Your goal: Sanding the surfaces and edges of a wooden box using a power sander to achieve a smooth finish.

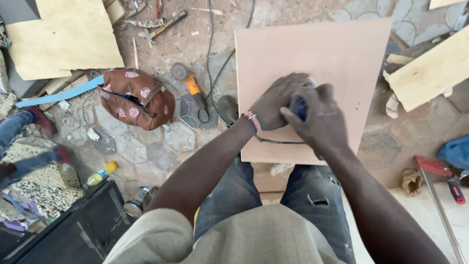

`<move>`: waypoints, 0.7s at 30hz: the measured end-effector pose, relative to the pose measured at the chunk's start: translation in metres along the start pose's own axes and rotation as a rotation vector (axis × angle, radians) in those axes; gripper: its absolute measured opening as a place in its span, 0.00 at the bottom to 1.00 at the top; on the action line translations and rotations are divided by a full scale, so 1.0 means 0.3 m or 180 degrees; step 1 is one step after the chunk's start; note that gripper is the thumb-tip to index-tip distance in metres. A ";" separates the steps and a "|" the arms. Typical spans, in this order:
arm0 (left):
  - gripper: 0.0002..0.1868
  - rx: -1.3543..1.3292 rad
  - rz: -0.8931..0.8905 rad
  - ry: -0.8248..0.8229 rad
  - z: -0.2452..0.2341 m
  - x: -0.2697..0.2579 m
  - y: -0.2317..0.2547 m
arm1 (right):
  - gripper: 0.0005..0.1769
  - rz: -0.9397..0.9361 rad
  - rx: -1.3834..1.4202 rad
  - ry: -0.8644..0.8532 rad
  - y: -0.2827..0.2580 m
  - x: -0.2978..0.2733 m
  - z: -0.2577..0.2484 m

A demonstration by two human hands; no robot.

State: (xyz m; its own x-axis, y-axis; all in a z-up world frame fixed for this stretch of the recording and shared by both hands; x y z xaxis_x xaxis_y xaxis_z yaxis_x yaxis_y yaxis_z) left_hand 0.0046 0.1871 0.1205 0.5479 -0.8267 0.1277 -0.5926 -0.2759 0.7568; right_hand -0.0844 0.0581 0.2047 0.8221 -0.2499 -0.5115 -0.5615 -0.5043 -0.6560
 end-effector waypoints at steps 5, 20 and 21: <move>0.51 0.0462 0.0385 -0.0632 0.243 0.188 -0.077 | 0.30 -0.0136 -0.0213 0.0483 0.137 -0.051 -0.185; 0.40 0.2856 -0.0091 -0.1196 0.568 0.749 -0.041 | 0.36 0.0845 0.0787 0.0866 0.403 -0.367 -0.340; 0.34 0.2709 -0.0081 -0.0658 0.606 0.776 -0.065 | 0.34 0.0622 0.0857 0.1294 0.446 -0.425 -0.352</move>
State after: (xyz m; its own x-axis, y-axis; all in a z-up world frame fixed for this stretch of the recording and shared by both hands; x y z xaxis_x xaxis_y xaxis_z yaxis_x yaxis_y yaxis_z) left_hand 0.0365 -0.0892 0.0190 0.4978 -0.8649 -0.0640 -0.8662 -0.4995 0.0119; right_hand -0.2545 -0.0647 0.2407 0.6396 -0.6456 -0.4172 -0.6685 -0.1993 -0.7165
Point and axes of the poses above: each hand's wrist, its own x-axis towards the middle knuckle, its own z-axis out of the palm, y = z × x, the point moved 5 cm from there along x, towards the middle knuckle, and after that the axes turned 9 degrees about x, right-handed, at the moved point
